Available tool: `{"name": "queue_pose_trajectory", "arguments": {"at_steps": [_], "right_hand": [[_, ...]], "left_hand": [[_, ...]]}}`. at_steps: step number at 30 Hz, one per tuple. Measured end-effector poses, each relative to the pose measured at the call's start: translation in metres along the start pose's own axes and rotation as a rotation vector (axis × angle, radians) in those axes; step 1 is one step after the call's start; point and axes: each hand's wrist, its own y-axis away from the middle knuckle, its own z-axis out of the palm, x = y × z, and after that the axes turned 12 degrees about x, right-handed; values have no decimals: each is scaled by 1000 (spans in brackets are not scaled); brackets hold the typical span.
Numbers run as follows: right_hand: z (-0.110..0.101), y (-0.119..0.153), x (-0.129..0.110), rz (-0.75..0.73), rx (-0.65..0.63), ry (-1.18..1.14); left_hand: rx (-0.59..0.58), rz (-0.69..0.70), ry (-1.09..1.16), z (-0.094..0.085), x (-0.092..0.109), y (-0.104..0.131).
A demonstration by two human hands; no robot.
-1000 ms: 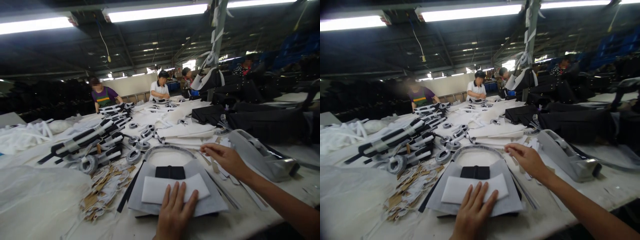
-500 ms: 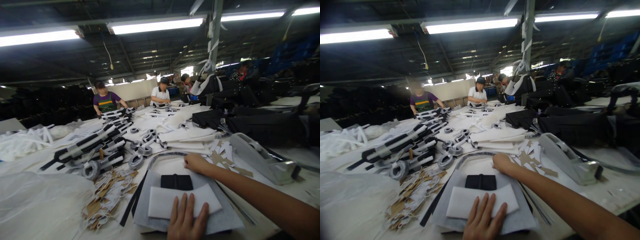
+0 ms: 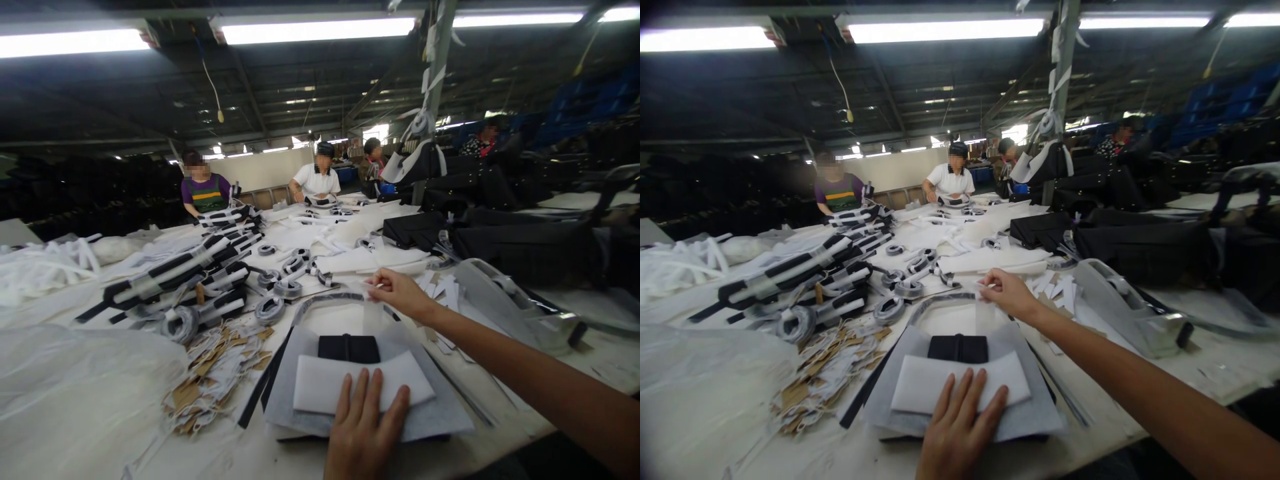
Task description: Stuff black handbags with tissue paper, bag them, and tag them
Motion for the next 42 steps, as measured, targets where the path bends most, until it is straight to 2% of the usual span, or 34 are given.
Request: {"name": "queue_pose_trajectory", "arguments": {"at_steps": [3, 5, 7, 8, 9, 10, 12, 13, 14, 16, 18, 19, 21, 27, 33, 40, 42], "right_hand": [[-24, 35, -27, -139, 28, -110], [-42, 64, -41, -224, -148, -180], [-56, 87, -47, -204, -347, -278], [-61, 95, -48, -174, -367, -330], [-64, 98, -46, -138, -313, -364], [-65, 99, -43, -103, -208, -366], [-61, 92, -33, -80, -6, -261], [-58, 87, -25, -109, 22, -174], [-53, 82, -18, -162, -19, -86], [-45, 74, -1, -278, -233, 44], [-36, 69, 13, -311, -425, 121], [-32, 68, 18, -301, -475, 148], [-25, 67, 23, -293, -498, 195], [-12, 59, 11, -281, -450, 294], [-11, 23, 7, -307, -218, 398], [6, -29, 31, -432, -174, 586], [11, -39, 40, -454, -171, 629]], "left_hand": [[-13, 7, -8, 1, 0, 1], [-26, 2, -4, 0, 1, 1], [-34, -3, 7, -1, 1, 1], [-40, -4, 13, -1, 1, 1], [-52, -5, 18, -2, 1, 1], [-67, -6, 23, -2, 1, 1], [-97, -8, 31, -3, 0, 2], [-105, -8, 36, -3, 0, 2], [-108, -6, 38, -3, 1, 3], [-101, -2, 42, -3, 1, 3], [-96, -3, 48, -3, 1, 4], [-90, -7, 51, -2, 1, 4], [-82, -9, 53, -1, 2, 5], [-83, -29, 52, -2, 2, 5], [-122, -2, 23, -6, 1, 0], [-71, 21, 12, 2, -1, 4], [-8, -7, 11, 9, 2, 8]]}}
